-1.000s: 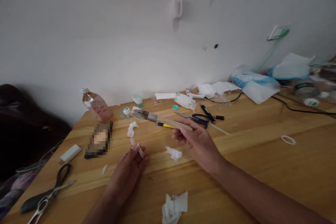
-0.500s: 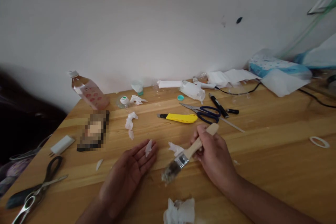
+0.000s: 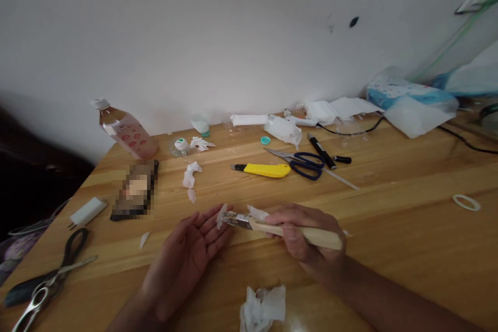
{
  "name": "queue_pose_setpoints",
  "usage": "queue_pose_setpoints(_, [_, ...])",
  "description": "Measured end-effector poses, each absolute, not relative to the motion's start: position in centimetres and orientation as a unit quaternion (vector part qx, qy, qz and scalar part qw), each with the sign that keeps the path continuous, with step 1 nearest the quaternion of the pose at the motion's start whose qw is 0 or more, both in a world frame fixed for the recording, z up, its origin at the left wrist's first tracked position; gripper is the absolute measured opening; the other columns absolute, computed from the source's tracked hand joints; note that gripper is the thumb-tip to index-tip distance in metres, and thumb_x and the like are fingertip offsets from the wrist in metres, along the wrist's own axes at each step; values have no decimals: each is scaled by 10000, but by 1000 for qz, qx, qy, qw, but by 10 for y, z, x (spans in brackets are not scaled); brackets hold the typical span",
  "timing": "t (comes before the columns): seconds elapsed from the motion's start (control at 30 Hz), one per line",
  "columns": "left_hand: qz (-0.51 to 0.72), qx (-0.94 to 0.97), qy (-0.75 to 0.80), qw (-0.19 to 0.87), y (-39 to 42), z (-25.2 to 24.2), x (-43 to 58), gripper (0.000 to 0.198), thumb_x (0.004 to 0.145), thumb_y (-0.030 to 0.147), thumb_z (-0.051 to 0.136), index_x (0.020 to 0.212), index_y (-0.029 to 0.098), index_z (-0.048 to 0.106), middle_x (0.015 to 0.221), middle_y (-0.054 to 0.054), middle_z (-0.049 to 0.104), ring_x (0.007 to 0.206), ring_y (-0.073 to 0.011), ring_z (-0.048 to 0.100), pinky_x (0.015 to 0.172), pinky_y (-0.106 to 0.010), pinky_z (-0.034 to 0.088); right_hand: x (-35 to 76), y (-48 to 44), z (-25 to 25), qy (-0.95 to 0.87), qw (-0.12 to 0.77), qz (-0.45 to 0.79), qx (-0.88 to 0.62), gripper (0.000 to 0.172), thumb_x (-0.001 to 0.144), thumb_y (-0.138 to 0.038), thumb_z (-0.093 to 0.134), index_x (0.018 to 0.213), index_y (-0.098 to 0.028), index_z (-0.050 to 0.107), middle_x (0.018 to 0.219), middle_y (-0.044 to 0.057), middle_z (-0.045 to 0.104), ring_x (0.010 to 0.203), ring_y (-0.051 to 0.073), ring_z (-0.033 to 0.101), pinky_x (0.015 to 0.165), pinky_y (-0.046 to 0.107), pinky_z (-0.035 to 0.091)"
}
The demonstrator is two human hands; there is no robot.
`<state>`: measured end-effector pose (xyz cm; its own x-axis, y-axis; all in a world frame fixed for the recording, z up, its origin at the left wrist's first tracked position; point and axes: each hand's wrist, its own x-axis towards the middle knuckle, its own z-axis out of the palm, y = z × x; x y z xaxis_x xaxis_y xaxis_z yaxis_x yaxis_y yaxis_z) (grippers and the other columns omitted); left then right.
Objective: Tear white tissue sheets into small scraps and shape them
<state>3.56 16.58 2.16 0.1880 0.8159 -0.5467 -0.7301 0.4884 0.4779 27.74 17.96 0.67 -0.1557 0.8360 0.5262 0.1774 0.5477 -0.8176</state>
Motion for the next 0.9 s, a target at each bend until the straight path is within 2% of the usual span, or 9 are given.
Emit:
queue_pose_setpoints(0.13, [500, 53, 379, 777, 165, 21, 35, 425, 1044, 299, 370, 1229, 39, 651, 1388, -192, 632, 1221, -260, 648, 1137, -405, 450, 280, 179, 16, -757, 502, 238, -343, 269, 917, -279, 602, 1093, -395, 768, 841, 7, 793, 730, 221, 754, 619, 320, 603])
queue_pose_setpoints(0.3, [502, 49, 378, 776, 166, 22, 36, 428, 1049, 301, 365, 1247, 38, 638, 1401, -193, 622, 1238, -258, 636, 1145, -402, 438, 280, 179, 14, -752, 488, 237, -375, 164, 880, -429, 668, 962, -376, 800, 842, 23, 794, 719, 234, 754, 615, 340, 625])
queue_pose_setpoints(0.4, [501, 51, 376, 777, 165, 24, 36, 416, 1049, 297, 379, 1252, 30, 626, 1406, -205, 614, 1217, -250, 649, 1149, -408, 428, 278, 181, 5, -775, 498, 187, -342, 233, 942, -447, 589, 988, -333, 787, 840, 35, 788, 711, 208, 751, 601, 304, 623])
queue_pose_setpoints(0.57, [502, 59, 370, 780, 164, 26, 35, 414, 1050, 294, 391, 1263, 17, 612, 1415, -213, 603, 1216, -245, 649, 1145, -399, 425, 275, 185, 2, -814, 505, 97, -269, 272, 1023, -322, 468, 1135, -265, 708, 857, 44, 778, 730, 169, 748, 606, 238, 606])
queue_pose_setpoints(0.63, [502, 60, 370, 779, 164, 26, 35, 416, 1051, 295, 387, 1269, 18, 609, 1414, -213, 604, 1211, -246, 653, 1148, -404, 422, 276, 184, 5, -820, 495, 111, -266, 272, 1031, -316, 458, 1131, -252, 702, 872, 50, 778, 749, 173, 750, 624, 242, 609])
queue_pose_setpoints(0.73, [503, 57, 374, 777, 164, 25, 36, 420, 1052, 295, 385, 1268, 12, 607, 1406, -219, 608, 1191, -254, 665, 1150, -414, 423, 277, 183, 8, -791, 502, 197, -290, 260, 1026, -340, 483, 1113, -264, 716, 865, 43, 771, 763, 193, 744, 655, 287, 614])
queue_pose_setpoints(0.9, [509, 35, 381, 771, 166, 24, 35, 421, 1048, 312, 404, 1244, 9, 621, 1339, -214, 657, 1184, -276, 672, 1132, -422, 458, 273, 183, 0, -668, 598, 334, -291, 268, 1039, -321, 472, 1127, -286, 723, 861, 25, 738, 655, 169, 680, 605, 310, 582])
